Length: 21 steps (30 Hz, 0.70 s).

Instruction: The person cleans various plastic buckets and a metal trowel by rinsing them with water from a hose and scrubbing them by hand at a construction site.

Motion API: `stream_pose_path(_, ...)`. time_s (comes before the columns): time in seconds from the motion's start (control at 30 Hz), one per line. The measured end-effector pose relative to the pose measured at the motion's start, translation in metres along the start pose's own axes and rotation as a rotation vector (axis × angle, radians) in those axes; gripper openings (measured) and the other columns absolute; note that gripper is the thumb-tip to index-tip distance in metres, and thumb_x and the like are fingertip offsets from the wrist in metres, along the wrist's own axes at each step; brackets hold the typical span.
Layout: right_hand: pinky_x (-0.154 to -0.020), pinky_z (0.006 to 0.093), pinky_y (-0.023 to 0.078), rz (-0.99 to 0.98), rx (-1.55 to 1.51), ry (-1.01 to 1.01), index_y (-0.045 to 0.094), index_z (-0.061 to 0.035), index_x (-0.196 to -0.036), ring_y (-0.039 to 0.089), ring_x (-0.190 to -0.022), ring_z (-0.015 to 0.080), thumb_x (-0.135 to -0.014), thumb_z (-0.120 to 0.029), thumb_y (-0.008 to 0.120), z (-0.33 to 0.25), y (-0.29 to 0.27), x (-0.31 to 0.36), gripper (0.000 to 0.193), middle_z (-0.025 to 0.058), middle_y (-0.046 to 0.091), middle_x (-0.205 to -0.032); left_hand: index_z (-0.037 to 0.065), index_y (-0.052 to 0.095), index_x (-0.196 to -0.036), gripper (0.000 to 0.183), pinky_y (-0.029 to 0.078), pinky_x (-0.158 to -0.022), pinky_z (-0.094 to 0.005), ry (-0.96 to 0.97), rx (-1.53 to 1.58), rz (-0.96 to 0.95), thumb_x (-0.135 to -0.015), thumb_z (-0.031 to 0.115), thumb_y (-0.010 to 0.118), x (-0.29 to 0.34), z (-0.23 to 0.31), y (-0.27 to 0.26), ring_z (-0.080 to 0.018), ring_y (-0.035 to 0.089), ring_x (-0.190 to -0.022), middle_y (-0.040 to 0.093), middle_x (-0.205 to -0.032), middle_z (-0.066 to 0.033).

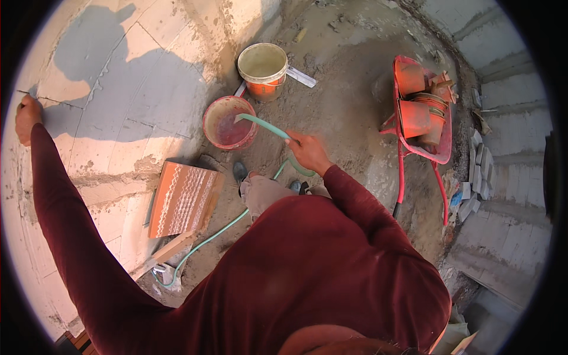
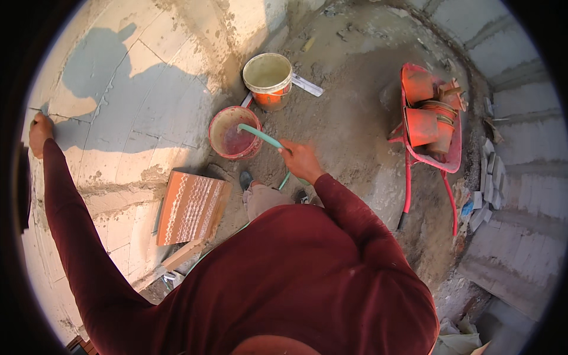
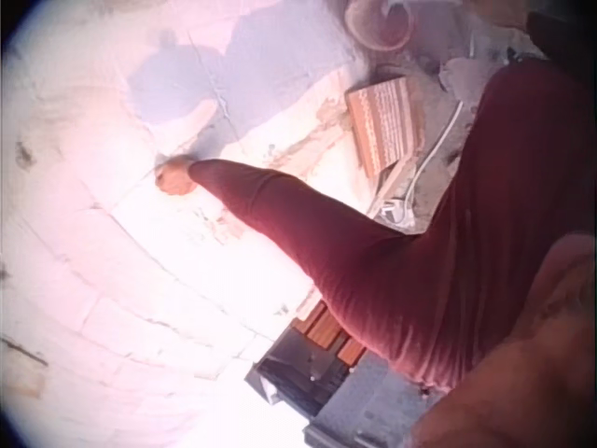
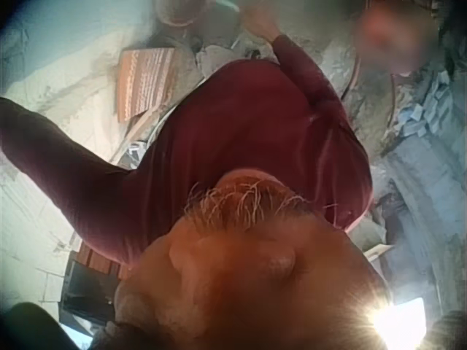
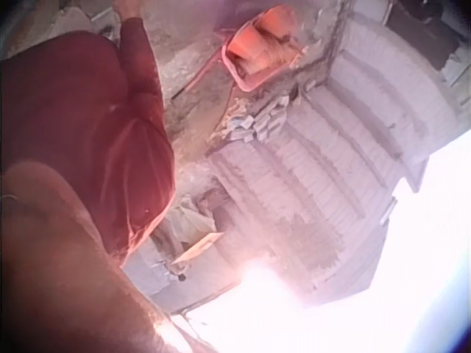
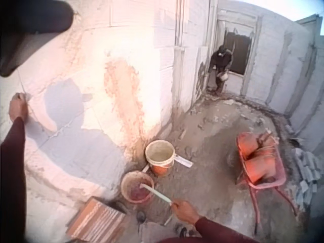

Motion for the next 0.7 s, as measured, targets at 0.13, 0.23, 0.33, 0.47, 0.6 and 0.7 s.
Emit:
stream_pose_path(0.13, -0.068, 0.0469, 0.048, -0.024, -0.007, -0.051, 0.062, -0.0101, -0.117, 0.062, -0.076, 0.0418, -0.093, -0.024, 0.054, -0.014, 0.001, -0.004, 0.029, 0.0212, 0.064, -0.081, 0.029, 0.063, -0.123, 0.059, 0.046, -0.093, -0.0459, -0.031, 0.017, 0.002, -0.082, 0.055, 0.030, -0.009, -0.016, -0.018, -0.0326, 0.060, -0.113, 0.064, -0.123, -0.0077)
stream_pose_path(0.23, -0.072, 0.0493, 0.048, -0.038, 0.027, -0.035, 0.062, -0.0113, -0.117, 0.062, -0.080, 0.0423, -0.094, -0.026, 0.051, -0.008, 0.001, -0.002, 0.029, 0.0214, 0.065, -0.085, 0.027, 0.063, -0.122, 0.057, 0.047, -0.090, -0.0482, -0.031, 0.039, 0.006, -0.084, 0.055, 0.030, 0.001, -0.016, -0.018, -0.0351, 0.060, -0.111, 0.065, -0.121, -0.0087)
stream_pose_path(0.33, -0.075, 0.0507, 0.048, -0.007, 0.045, -0.028, 0.062, -0.0122, -0.117, 0.062, -0.082, 0.0425, -0.094, -0.027, 0.050, -0.002, -0.006, 0.003, 0.030, 0.0212, 0.066, -0.086, 0.026, 0.063, -0.121, 0.057, 0.047, -0.089, -0.0494, -0.016, 0.064, -0.019, -0.086, 0.055, 0.029, 0.011, -0.003, -0.019, -0.0363, 0.060, -0.110, 0.064, -0.121, -0.0085)
stream_pose_path(0.47, -0.075, 0.0510, 0.048, -0.007, 0.038, -0.001, 0.063, -0.0126, -0.118, 0.063, -0.082, 0.0425, -0.094, -0.027, 0.051, -0.006, -0.010, 0.006, 0.031, 0.0209, 0.066, -0.087, 0.024, 0.063, -0.119, 0.055, 0.047, -0.088, -0.0498, -0.002, 0.089, -0.010, -0.089, 0.053, 0.028, 0.021, 0.003, -0.036, -0.0360, 0.060, -0.108, 0.065, -0.120, -0.0080)
stream_pose_path(0.6, -0.075, 0.0516, 0.048, -0.022, 0.035, -0.028, 0.063, -0.0129, -0.118, 0.063, -0.081, 0.0425, -0.093, -0.027, 0.051, -0.009, -0.008, 0.008, 0.031, 0.0211, 0.066, -0.087, 0.022, 0.064, -0.117, 0.053, 0.048, -0.085, -0.0505, 0.007, 0.080, 0.002, -0.091, 0.049, 0.027, 0.024, 0.004, -0.040, -0.0363, 0.061, -0.105, 0.065, -0.119, -0.0075)
stream_pose_path(0.7, -0.075, 0.0523, 0.048, -0.021, 0.035, -0.022, 0.063, -0.0130, -0.117, 0.063, -0.081, 0.0425, -0.093, -0.027, 0.050, -0.011, -0.008, 0.007, 0.030, 0.0213, 0.066, -0.087, 0.020, 0.064, -0.115, 0.053, 0.048, -0.086, -0.0516, 0.011, 0.112, 0.022, -0.090, 0.048, 0.027, 0.027, 0.003, -0.043, -0.0376, 0.061, -0.104, 0.065, -0.117, -0.0080)
Point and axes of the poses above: each hand's wrist, its own x-axis away from the middle knuckle, its own y-axis out of the palm, z = x × y, the point moved 6 cm from there along -x, towards the middle knuckle
